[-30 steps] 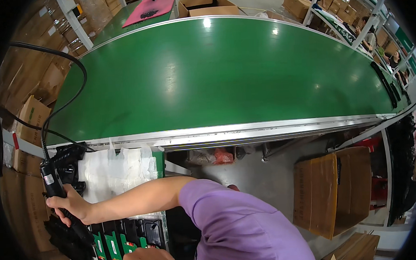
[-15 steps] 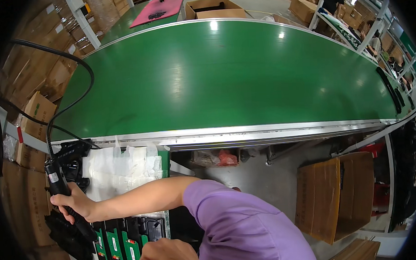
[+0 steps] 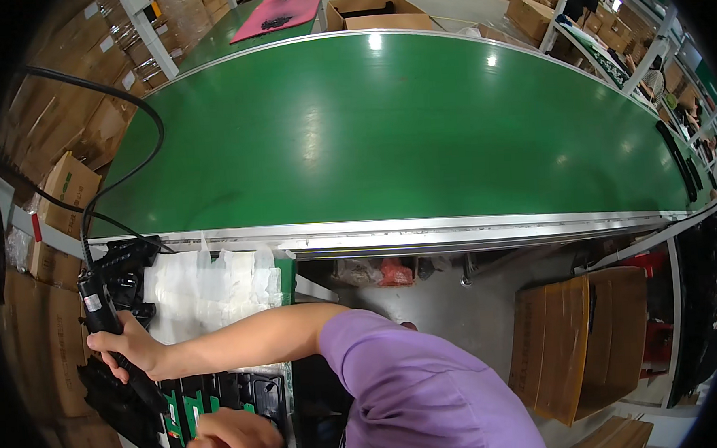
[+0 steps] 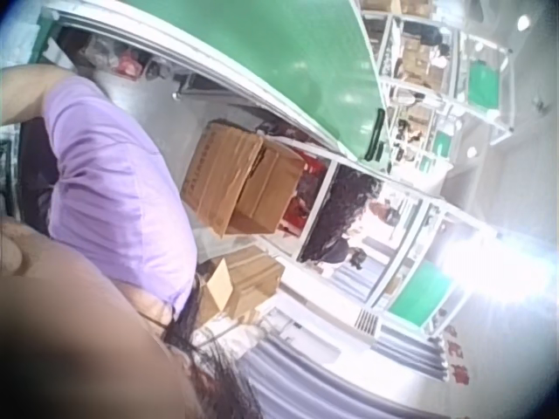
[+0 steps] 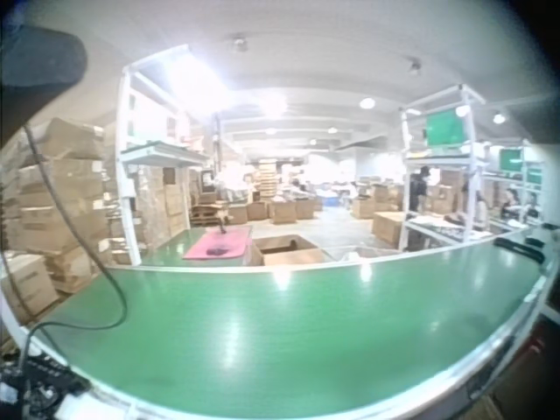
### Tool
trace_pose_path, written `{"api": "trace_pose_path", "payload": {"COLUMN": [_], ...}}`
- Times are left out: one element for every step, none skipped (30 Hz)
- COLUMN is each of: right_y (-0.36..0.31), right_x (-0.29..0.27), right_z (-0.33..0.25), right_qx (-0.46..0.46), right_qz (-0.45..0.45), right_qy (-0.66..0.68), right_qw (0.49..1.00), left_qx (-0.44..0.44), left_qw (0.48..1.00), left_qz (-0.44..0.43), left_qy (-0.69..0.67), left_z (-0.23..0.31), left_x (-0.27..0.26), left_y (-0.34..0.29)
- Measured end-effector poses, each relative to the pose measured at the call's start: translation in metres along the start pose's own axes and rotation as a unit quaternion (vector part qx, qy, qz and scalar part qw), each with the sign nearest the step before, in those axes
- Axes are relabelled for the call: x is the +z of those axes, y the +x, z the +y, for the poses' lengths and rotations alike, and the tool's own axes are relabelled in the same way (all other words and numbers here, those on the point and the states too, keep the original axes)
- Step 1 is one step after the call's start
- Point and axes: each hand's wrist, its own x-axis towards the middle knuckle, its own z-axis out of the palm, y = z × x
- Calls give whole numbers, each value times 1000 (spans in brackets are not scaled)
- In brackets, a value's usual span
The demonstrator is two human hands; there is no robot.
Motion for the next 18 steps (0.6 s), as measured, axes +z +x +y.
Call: {"api": "trace_pose_path", "payload": {"right_y": [-1,-1,-1,0,1,1,2,2,1,1,0,-1,-1,-2,-2,-3,-2,-2], "right_x": [1,2,3,-2,-3,-4,-5,-5,-4,-3,-2,-1,-1,-1,-1,-1,0,-1], "right_z": [0,0,1,-1,0,1,2,2,2,4,4,5,5,5,5,6,7,8], "right_qx": [-4,-6,-6,-9,-5,-5,-4,-3,-2,-7,-13,-12,-9,-7,-6,-1,5,7], "right_qz": [1,1,0,-3,-9,-9,-9,-9,-9,-3,2,1,3,4,5,2,-2,-2], "right_qy": [-1,-1,-1,1,3,3,-3,-8,-9,-18,-24,-25,-27,-28,-29,-32,-35,-36], "right_qw": [1000,1000,1000,1000,1000,1000,1000,1000,1000,1000,1000,1000,1000,1000,1000,999,999,999], "left_qx": [-47,-78,-31,-16,5,33,63,78,79,97,114,130,130,151,172,176,178,181], "left_qw": [990,976,973,970,964,956,946,944,944,927,907,910,910,910,910,909,909,901], "left_qz": [130,192,207,226,250,279,308,315,315,361,406,394,394,385,375,375,375,392], "left_qy": [-18,-59,-92,-91,-89,-84,-79,-62,-63,-32,1,1,0,23,45,40,39,52], "left_z": [6,21,20,26,34,35,36,38,38,38,39,38,37,36,36,37,36,35], "left_x": [-5,-4,-19,-25,-29,-40,-54,-64,-73,-78,-83,-94,-100,-106,-112,-116,-119,-120], "left_y": [-17,-20,-32,-35,-41,-50,-62,-72,-83,-89,-96,-106,-112,-118,-124,-127,-132,-136]}}
